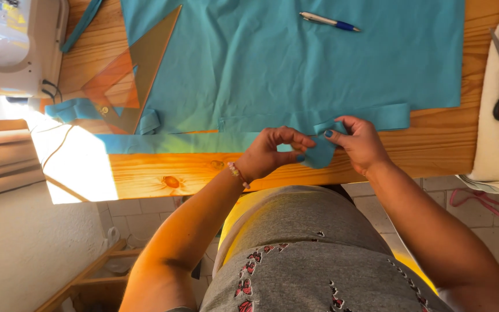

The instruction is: The person cuts a strip from a large piece of blue fabric using scissors. They then fold the cut strip and place it aside. Next, they position a brown paper pattern on the fabric and trace its outline with a pen.

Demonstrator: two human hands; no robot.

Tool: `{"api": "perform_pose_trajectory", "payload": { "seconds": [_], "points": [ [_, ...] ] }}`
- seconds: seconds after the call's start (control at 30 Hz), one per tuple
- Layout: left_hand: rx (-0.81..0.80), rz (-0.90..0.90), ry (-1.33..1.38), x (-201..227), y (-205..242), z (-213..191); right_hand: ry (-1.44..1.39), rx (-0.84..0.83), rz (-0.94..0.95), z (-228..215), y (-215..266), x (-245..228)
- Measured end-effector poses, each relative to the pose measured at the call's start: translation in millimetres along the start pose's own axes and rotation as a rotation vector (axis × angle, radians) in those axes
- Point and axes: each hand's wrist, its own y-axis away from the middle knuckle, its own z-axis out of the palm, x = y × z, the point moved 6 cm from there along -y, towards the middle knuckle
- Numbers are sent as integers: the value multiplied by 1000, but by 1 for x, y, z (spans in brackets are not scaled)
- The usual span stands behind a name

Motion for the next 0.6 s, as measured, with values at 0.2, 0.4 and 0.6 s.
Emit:
{"api": "perform_pose_trajectory", "payload": {
  "seconds": [0.2,0.4,0.6],
  "points": [
    [199,-43,-94,-44,-1,-11,-96,-128,150,37,21,-14],
    [277,61,-44,-21,6,2,-90,-173,147,24,3,15],
    [288,169,-6,-2,4,2,-28,-246,6,37,27,-25]
  ]
}}
